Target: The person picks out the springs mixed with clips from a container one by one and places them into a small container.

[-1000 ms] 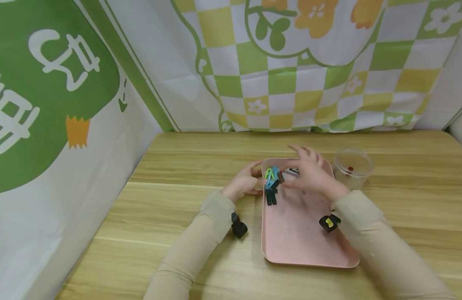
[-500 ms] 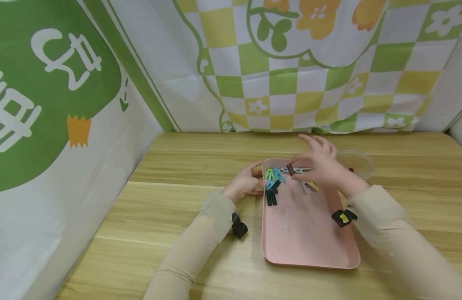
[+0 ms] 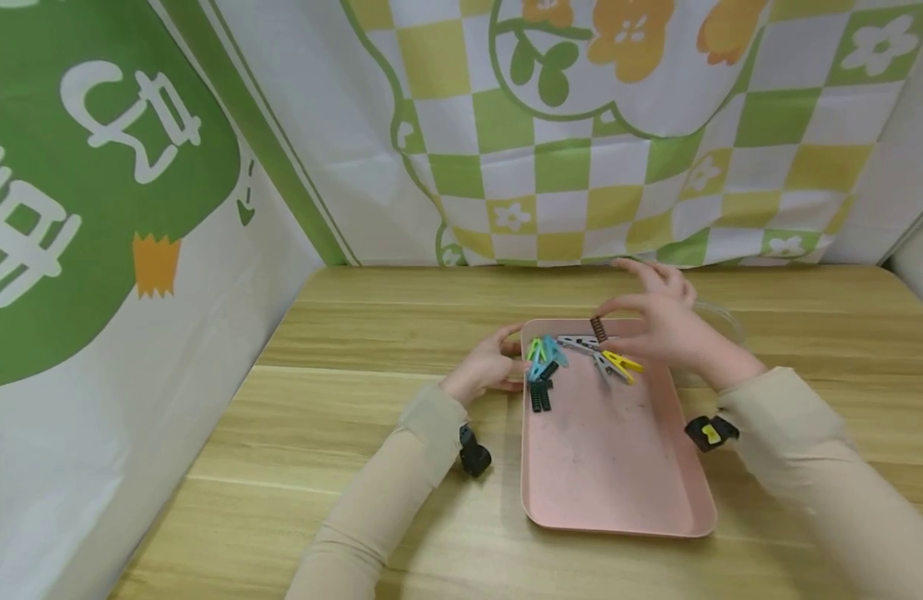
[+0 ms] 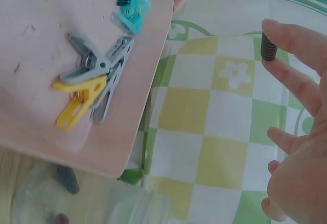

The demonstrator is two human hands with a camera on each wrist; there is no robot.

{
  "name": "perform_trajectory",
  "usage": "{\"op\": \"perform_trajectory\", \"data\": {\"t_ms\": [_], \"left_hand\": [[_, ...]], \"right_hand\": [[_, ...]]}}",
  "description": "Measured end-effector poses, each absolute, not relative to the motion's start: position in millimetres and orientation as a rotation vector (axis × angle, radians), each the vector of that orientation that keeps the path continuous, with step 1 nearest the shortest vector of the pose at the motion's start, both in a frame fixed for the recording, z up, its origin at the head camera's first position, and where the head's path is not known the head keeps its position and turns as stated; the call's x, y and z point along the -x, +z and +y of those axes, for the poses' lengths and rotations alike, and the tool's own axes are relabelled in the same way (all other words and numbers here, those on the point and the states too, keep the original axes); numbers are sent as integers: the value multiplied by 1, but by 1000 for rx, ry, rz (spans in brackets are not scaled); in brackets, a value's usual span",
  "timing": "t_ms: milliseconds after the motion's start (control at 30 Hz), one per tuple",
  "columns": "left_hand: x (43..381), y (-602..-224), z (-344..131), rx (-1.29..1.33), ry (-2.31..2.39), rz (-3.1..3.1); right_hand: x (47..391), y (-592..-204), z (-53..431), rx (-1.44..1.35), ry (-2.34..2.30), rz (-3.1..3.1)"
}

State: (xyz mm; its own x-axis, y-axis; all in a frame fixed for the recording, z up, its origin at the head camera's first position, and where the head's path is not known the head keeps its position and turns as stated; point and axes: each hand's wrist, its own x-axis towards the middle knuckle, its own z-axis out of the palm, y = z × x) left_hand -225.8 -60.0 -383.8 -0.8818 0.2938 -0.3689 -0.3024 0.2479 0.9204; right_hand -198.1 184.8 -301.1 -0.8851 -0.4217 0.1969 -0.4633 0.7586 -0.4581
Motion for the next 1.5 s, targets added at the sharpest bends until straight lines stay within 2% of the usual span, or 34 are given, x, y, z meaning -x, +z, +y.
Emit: {"op": "perform_trajectory", "data": {"t_ms": [700,1500], "left_hand": [[231,-385,-66,-6,1721,1943],[228,-387,-65,-23,1729,1976]], "right_hand": [[197,-295,235,-552,768,-2898],[208,-313,293,-351,748,-2965]]}}
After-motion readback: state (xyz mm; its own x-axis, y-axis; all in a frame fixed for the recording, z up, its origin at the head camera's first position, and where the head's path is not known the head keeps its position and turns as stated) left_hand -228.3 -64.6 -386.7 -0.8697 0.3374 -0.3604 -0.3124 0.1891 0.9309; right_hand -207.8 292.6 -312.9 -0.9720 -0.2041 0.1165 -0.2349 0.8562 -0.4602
